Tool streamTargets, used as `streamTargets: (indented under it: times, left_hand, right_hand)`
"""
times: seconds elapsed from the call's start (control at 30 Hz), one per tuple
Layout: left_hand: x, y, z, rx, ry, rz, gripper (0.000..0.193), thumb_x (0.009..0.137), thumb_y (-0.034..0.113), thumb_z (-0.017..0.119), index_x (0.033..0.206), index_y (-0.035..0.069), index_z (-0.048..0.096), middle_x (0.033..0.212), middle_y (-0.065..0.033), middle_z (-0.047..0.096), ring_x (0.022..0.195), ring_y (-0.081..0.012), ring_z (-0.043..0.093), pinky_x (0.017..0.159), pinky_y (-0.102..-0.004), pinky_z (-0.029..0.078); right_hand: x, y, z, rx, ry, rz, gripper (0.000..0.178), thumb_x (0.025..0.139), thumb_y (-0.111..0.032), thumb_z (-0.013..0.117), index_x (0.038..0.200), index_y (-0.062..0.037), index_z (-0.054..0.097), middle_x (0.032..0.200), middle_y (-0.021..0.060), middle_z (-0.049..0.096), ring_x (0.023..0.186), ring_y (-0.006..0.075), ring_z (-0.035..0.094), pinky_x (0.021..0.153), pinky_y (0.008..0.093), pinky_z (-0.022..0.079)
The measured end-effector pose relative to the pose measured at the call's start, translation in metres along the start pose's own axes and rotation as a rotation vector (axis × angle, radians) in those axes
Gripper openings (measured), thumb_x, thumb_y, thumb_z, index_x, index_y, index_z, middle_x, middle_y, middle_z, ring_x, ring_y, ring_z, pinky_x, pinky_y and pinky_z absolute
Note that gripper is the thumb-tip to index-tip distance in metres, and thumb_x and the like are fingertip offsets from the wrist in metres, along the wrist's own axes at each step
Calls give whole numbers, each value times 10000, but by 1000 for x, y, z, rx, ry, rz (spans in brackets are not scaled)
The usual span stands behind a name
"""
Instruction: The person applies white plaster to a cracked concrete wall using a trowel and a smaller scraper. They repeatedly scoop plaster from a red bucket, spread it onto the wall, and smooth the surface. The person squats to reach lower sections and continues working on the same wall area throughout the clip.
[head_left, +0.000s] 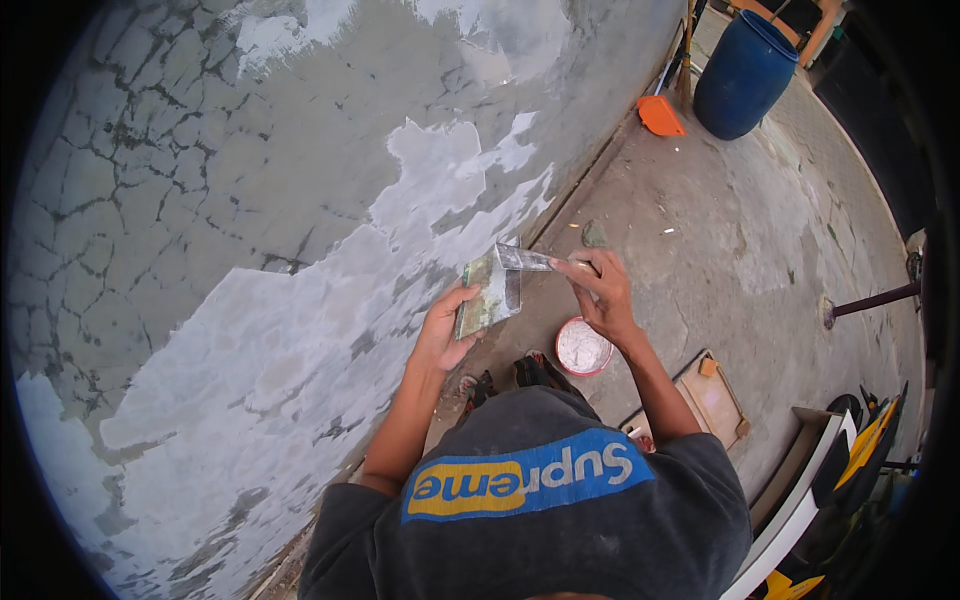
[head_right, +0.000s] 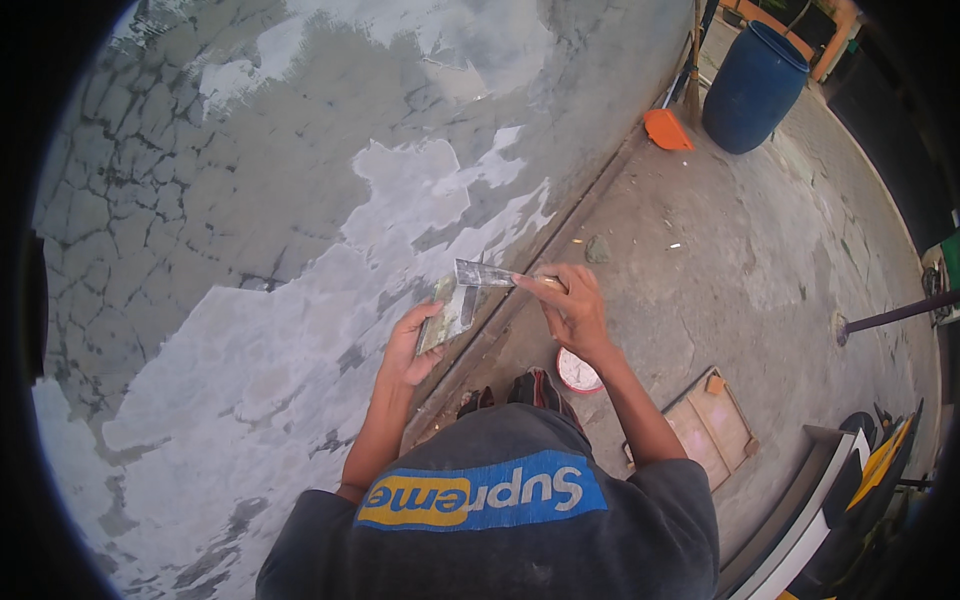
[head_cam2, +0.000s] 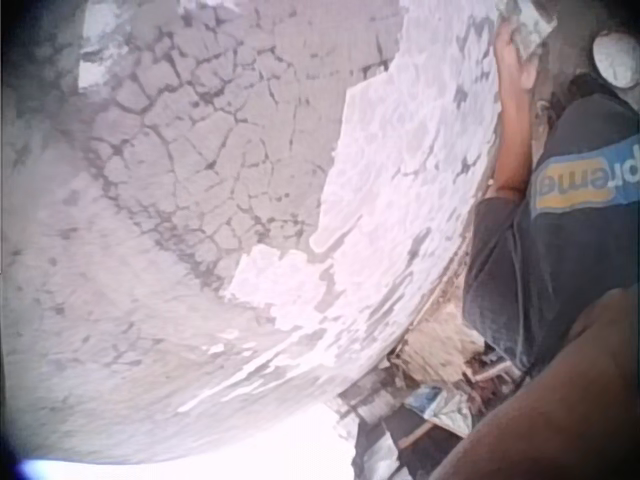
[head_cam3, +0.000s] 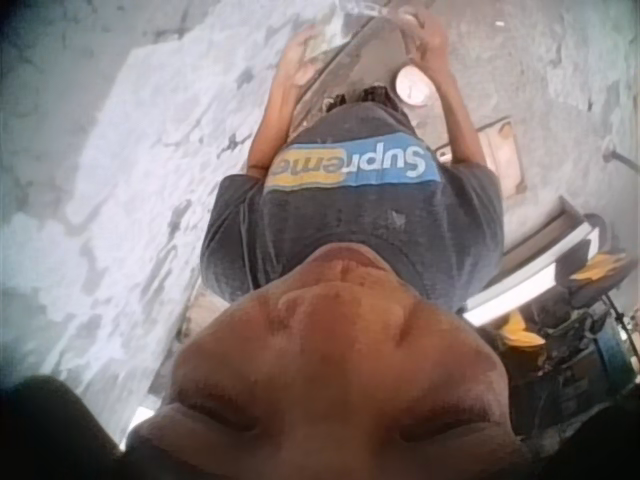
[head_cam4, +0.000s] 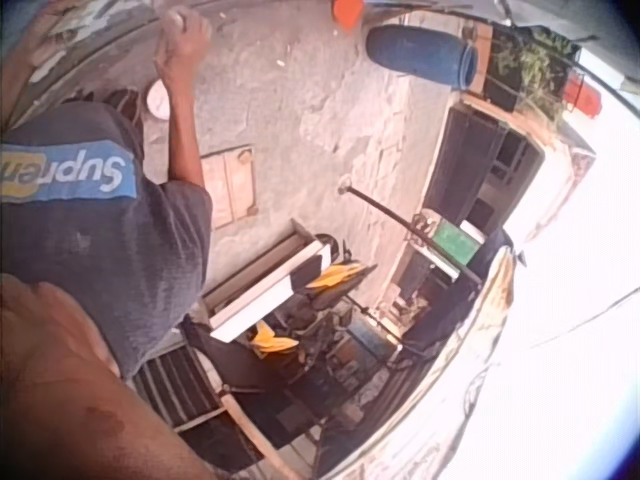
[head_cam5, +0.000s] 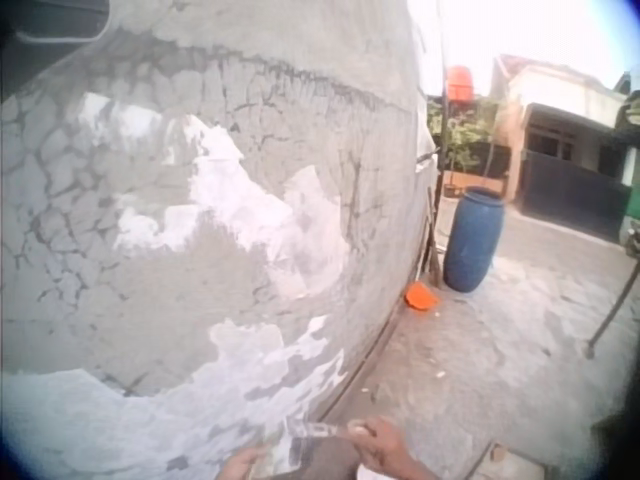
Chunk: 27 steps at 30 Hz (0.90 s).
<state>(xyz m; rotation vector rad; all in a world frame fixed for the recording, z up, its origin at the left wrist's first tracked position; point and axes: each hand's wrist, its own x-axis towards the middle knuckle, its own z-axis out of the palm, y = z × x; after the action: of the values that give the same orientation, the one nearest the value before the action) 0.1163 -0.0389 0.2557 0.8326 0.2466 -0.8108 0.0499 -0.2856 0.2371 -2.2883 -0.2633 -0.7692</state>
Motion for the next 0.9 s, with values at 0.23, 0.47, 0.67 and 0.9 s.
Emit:
streamTargets:
  times: [0.23,0.47,0.67,0.9]
  left_hand:
    - [-1,-2,12,-23,28,80,261,881,146,585,1115,32,563,885,-43,674,623,-108,657,411,-212,490]
    - [-2,-4,6,-57,-101,55,257,896,179,568,1128,69,558,879,-26,669,700,-106,655,486,-238,490]
    - [-3,-10,20,19,-21,131,275,910,204,569,1163,101,539,926,5,655,705,-100,639,465,-231,415]
    - [-7,-11,19,87,-21,165,269,918,218,574,1155,93,545,936,4,652,731,-83,647,475,-232,453]
  right_hand:
    - [-11,-3,-32,-198,-14,-84,532,682,46,644,1134,-230,695,964,77,617,868,268,567,763,377,441]
    - [-23,2,-59,-176,-89,-23,437,760,11,641,1155,-172,678,928,70,617,815,223,562,709,337,444]
    - [-29,3,-43,618,-48,540,262,933,-116,592,1181,-37,622,830,2,612,637,38,447,551,210,362]
    - [-23,-16,-27,711,-4,528,300,913,-93,607,1205,-24,598,918,45,618,739,91,522,661,249,428]
